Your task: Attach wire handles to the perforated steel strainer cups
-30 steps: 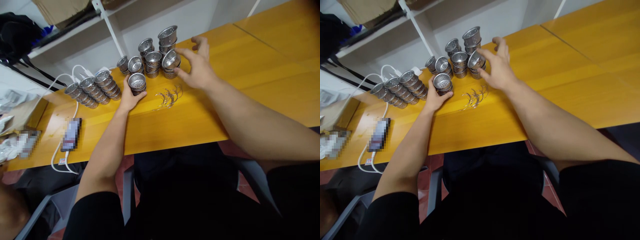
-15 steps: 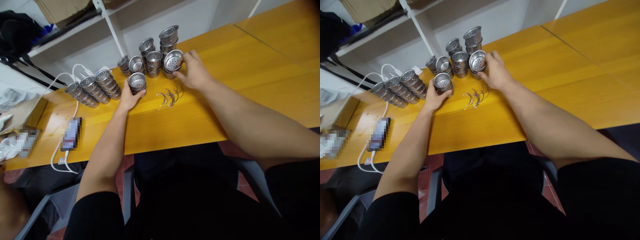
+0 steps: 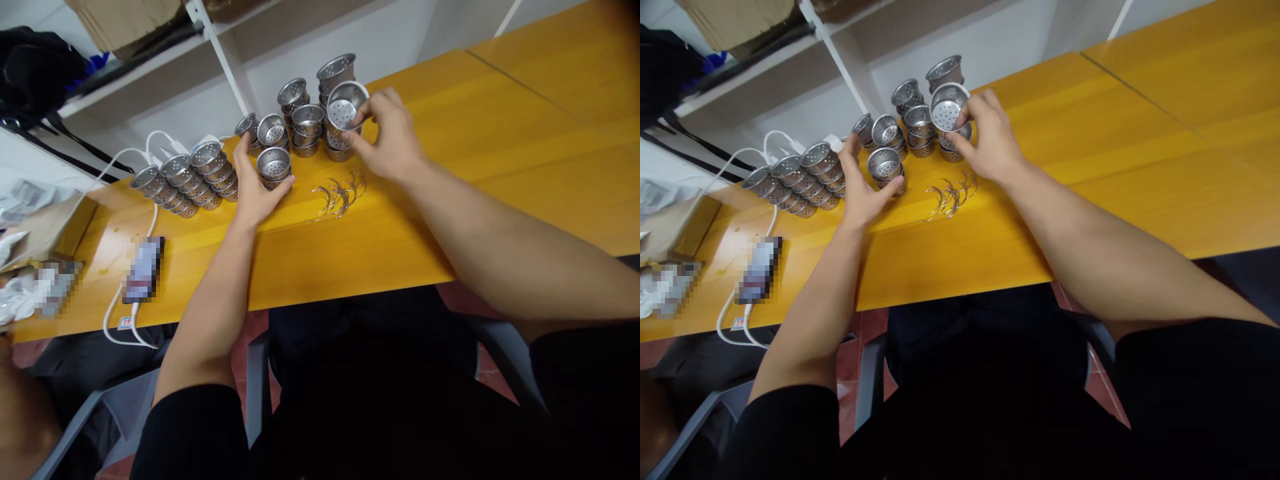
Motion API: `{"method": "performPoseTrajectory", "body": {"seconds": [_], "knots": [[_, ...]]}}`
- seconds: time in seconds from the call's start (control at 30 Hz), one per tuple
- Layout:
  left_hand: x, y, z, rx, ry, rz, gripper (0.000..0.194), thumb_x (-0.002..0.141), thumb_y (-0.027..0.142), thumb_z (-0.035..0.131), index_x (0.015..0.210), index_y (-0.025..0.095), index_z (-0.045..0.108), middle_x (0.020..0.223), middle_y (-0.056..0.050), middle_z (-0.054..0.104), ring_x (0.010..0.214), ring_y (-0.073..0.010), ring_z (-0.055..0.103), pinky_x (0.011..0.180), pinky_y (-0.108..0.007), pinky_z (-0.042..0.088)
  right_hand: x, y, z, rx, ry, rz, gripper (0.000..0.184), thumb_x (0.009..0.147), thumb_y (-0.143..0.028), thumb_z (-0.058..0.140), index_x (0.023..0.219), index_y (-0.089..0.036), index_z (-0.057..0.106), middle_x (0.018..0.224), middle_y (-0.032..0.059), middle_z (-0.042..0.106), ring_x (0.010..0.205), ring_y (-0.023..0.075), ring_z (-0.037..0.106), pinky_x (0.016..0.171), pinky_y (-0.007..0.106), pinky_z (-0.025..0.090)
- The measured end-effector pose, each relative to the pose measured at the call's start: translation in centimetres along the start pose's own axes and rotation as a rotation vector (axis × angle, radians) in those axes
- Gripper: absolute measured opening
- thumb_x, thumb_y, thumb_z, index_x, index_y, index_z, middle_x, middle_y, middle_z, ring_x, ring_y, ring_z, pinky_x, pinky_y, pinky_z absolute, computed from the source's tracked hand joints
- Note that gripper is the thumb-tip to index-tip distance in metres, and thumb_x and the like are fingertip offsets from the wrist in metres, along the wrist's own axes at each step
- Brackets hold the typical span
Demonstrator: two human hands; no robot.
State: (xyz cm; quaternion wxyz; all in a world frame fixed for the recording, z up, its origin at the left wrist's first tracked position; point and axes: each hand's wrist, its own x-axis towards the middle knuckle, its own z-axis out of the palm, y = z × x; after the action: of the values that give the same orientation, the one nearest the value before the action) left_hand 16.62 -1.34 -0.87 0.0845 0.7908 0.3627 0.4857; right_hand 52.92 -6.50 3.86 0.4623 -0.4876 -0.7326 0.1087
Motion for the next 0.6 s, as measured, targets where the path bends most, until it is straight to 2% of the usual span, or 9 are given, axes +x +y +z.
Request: {"method": "performPoseTrajectory", "body": {"seconds": [0.1, 0.23, 0.37, 0.43, 0.6], "knots": [[0.4, 3.5, -0.1, -0.008, -0.094, 0.045, 0.131, 0.084, 0.099, 0.092, 0.183, 0.039, 0.029, 0.194, -0.015, 0.037, 0.189, -0.0493, 0.029, 0.161, -0.068, 0.018, -1.1, -3.2, 0.1, 0.029, -0.125, -0.095, 0.03, 0.112, -0.061, 0.075, 0.116, -0.032, 0.068, 0.146, 0.0163, 0.07, 0.142, 0.0404, 0.06, 0.132, 0.061, 0.05], [0.3, 6.5, 0.4, -0.021, -0.214, 0.051, 0.119, 0.09, 0.1, 0.083, 0.181, 0.04, 0.036, 0.188, -0.013, 0.05, 0.183, -0.0486, 0.045, 0.158, -0.07, 0.029, -2.6, -6.1, 1.1, 0.084, -0.296, -0.123, 0.041, 0.111, -0.064, 0.076, 0.138, -0.033, 0.076, 0.155, 0.014, 0.071, 0.151, 0.0463, 0.06, 0.133, 0.068, 0.051], [0.1, 7.0, 0.5, -0.01, -0.206, 0.039, 0.112, 0.092, 0.101, 0.082, 0.177, 0.038, 0.046, 0.182, -0.013, 0.059, 0.179, -0.0501, 0.051, 0.156, -0.071, 0.033, -3.2, -6.8, 1.8, 0.118, -0.356, -0.106, 0.062, 0.109, -0.061, 0.078, 0.164, -0.036, 0.069, 0.16, 0.0135, 0.071, 0.155, 0.047, 0.06, 0.135, 0.069, 0.051], [0.2, 7.1, 0.4, -0.007, -0.198, 0.042, 0.11, 0.09, 0.1, 0.084, 0.175, 0.037, 0.051, 0.179, -0.012, 0.061, 0.177, -0.0507, 0.053, 0.156, -0.072, 0.035, -3.3, -6.9, 1.9, 0.125, -0.372, -0.135, 0.067, 0.107, -0.057, 0.079, 0.17, -0.036, 0.067, 0.166, 0.0132, 0.068, 0.16, 0.0472, 0.058, 0.137, 0.07, 0.05], [0.2, 8.2, 0.3, -0.011, -0.218, 0.051, 0.104, 0.087, 0.084, 0.097, 0.171, 0.037, 0.057, 0.173, -0.012, 0.063, 0.174, -0.0524, 0.055, 0.154, -0.075, 0.038, -3.3, -6.9, 1.7, 0.084, -0.401, -0.158, 0.049, 0.106, -0.054, 0.08, 0.153, -0.038, 0.079, 0.174, 0.0113, 0.06, 0.169, 0.0477, 0.05, 0.14, 0.074, 0.047]]}}
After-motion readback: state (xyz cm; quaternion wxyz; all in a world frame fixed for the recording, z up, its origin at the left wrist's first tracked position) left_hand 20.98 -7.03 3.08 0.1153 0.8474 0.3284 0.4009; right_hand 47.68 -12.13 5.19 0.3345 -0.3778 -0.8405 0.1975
